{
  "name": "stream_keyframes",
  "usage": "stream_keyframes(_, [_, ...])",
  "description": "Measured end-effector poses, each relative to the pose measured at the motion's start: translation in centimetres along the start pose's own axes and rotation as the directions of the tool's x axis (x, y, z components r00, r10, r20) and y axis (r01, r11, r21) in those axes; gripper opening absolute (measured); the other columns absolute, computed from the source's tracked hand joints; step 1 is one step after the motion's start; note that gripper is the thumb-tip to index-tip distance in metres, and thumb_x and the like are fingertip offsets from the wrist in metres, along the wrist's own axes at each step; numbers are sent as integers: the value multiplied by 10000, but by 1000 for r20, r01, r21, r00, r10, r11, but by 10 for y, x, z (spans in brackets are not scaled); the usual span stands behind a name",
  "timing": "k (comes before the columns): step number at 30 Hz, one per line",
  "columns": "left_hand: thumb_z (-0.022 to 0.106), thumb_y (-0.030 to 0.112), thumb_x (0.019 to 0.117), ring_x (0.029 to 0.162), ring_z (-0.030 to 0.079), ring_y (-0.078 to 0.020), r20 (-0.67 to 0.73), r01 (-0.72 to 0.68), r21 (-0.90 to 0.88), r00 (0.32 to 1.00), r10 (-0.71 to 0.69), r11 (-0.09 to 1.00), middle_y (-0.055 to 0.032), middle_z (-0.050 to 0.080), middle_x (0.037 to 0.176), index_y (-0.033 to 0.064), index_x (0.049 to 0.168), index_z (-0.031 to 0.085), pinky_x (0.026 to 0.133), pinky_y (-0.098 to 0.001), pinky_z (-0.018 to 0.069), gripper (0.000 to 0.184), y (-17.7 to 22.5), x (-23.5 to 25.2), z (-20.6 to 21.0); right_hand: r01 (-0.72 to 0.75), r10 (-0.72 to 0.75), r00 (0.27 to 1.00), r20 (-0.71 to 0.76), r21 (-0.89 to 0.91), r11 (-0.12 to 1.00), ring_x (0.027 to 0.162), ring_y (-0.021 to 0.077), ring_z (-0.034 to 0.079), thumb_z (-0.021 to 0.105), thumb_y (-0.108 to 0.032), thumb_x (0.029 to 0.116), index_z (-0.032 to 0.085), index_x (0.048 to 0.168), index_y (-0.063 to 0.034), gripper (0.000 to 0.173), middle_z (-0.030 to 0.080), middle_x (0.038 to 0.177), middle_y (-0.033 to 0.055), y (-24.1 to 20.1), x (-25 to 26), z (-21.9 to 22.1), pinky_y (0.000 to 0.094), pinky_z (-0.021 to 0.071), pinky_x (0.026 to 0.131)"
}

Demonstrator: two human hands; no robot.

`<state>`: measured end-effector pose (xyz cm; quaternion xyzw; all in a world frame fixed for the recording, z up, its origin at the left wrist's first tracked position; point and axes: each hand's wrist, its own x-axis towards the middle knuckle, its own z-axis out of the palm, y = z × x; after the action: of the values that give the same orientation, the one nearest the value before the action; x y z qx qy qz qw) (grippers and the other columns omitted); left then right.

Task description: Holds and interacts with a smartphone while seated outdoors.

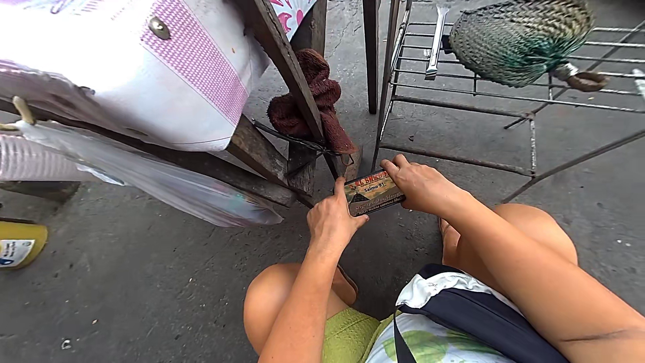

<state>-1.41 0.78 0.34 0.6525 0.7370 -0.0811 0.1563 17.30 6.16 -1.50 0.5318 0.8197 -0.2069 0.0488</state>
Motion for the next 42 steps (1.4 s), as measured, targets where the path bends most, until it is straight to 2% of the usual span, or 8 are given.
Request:
stream_keyframes(17, [844, 547, 759, 953, 705, -368, 22, 9, -4, 1000, -9, 1000, -149, 731, 957, 181, 1539, 390, 822, -558, 531, 973, -2, -1, -1, 12, -12, 1000, 9, -13, 1000, 998, 406, 654, 915, -28, 635, 432, 1507, -115, 1001, 499, 1359, 213, -1, 2, 4, 544, 579, 740])
stream_keyframes(28, [837, 539, 772, 972, 704, -366, 34, 6, 8, 999, -6, 1000, -147, 734, 984, 191, 1569, 361, 829, -552, 530, 991, -1, 2, 1, -5, 5, 1000, 22, -27, 1000, 981, 394, 661, 916, -48, 646, 418, 1515, -110, 1004, 495, 1361, 212, -1, 3, 5, 528, 580, 737])
stream_keyframes(42, [844, 527, 773, 935, 706, -361, 34, -6, 14, 999, 6, 1000, -150, 731, 949, 191, 1576, 354, 801, -549, 533, 999, 0, 0, -3, -14, 14, 1000, 26, -23, 1000, 972, 389, 666, 917, -64, 650, 412, 1517, -118, 1005, 491, 1370, 208, -1, 1, 4, 530, 582, 731])
